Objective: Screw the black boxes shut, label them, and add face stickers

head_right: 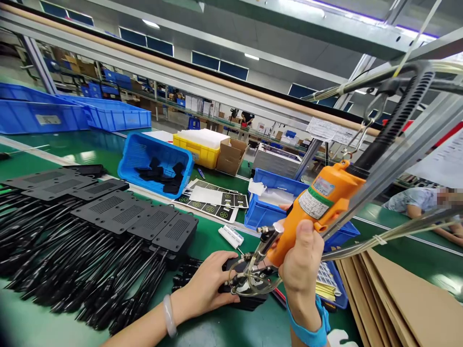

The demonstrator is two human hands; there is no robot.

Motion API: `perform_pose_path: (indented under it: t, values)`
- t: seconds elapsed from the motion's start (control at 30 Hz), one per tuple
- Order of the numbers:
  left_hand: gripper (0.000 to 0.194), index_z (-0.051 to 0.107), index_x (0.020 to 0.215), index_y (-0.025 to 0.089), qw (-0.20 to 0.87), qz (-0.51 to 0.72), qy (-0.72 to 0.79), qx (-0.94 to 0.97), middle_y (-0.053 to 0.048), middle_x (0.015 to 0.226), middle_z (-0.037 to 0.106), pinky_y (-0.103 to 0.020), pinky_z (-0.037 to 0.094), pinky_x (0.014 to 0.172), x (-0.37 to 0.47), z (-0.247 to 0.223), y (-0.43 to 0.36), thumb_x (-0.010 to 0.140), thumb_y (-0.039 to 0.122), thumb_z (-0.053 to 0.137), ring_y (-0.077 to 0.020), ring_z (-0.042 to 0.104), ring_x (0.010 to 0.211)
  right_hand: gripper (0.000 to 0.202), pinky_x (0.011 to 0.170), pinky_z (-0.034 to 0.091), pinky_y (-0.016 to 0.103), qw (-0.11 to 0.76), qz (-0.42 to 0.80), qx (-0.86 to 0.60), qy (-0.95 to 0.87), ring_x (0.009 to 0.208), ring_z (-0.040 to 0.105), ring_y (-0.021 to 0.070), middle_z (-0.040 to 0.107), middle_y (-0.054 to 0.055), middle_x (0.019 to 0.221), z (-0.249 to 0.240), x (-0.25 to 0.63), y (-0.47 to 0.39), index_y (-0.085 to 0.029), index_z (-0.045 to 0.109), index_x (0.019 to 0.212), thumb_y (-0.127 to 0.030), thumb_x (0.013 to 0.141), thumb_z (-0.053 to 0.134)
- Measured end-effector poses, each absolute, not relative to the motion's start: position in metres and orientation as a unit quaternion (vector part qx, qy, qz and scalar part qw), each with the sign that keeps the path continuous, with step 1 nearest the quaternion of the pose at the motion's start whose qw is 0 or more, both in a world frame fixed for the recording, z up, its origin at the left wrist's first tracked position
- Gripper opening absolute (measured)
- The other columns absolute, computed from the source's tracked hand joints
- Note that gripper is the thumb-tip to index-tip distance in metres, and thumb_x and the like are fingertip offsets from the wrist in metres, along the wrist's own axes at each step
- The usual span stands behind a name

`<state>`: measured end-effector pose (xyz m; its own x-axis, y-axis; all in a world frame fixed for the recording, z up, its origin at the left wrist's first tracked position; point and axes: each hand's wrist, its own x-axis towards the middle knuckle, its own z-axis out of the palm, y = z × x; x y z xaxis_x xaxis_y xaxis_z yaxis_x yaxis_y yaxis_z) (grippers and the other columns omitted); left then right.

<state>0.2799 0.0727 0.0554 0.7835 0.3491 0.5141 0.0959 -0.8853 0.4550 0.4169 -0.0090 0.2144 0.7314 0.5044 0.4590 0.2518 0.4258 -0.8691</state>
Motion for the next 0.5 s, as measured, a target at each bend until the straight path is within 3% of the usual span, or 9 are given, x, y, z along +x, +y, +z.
perform_pose_path:
  t: [0.13, 0.5]
  values:
    - [0.046, 0.073, 0.106, 0.026, 0.214, 0.303, 0.122, 0.921, -0.011, 0.129, 0.057, -0.047, 0.049, 0.094, 0.279, 0.055, 0.072, 0.068, 0.047, 0.089, -0.0324, 0.057, 0.113, 0.051, 0.031, 0.036, 0.026, 0.766, 0.099, -0.531, -0.349, 0.042, 0.051, 0.0156, 0.055, -0.001, 0.063, 0.206, 0.413, -0.014, -0.025, 0.061, 0.11, -0.069, 0.086, 0.049]
    - [0.049, 0.074, 0.108, 0.029, 0.222, 0.289, 0.118, 0.924, -0.012, 0.131, 0.056, -0.048, 0.049, 0.095, 0.283, 0.049, 0.074, 0.066, 0.048, 0.09, -0.0336, 0.057, 0.115, 0.068, 0.037, 0.039, 0.029, 0.773, 0.108, -0.517, -0.351, 0.042, 0.044, 0.015, 0.048, -0.004, 0.053, 0.218, 0.405, -0.022, -0.021, 0.058, 0.095, -0.083, 0.066, 0.054]
